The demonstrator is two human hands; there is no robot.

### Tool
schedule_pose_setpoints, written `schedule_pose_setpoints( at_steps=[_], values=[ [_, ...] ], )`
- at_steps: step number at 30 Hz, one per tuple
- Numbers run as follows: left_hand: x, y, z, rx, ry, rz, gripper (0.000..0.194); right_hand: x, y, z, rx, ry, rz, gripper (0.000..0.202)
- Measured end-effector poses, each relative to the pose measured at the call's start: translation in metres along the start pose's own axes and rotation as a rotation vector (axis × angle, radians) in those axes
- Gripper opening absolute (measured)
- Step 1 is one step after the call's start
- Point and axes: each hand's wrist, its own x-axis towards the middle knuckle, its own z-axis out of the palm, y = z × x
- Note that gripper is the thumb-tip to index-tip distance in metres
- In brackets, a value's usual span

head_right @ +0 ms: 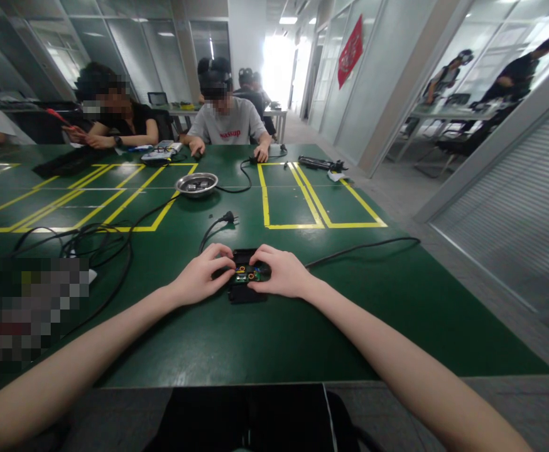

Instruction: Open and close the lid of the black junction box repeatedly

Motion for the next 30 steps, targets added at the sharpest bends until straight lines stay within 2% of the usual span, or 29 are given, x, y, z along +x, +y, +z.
schedule_pose_setpoints(
  at_steps=[9,14,19,24,30],
  values=[
    [0.001,-0.004,0.001,0.073,-0.053,-0.025,0.024,-0.001,0.002,0.004,0.014,0.048,-0.034,0.037],
    [0.003,-0.006,-0.002,0.084,-0.019,-0.036,0.027,0.000,0.012,-0.007,0.002,0.110,0.034,0.014],
    [0.003,-0.004,-0.010,0.080,0.047,-0.048,0.029,-0.003,0.021,-0.027,-0.094,0.080,0.011,0.038],
    [-0.003,0.007,-0.013,0.093,0.023,-0.030,0.031,-0.010,0.012,-0.037,-0.017,0.031,-0.127,0.038],
    [-0.007,0.010,-0.009,0.135,-0.004,0.002,0.032,-0.011,0.004,-0.035,0.012,-0.081,-0.146,0.036]
  ],
)
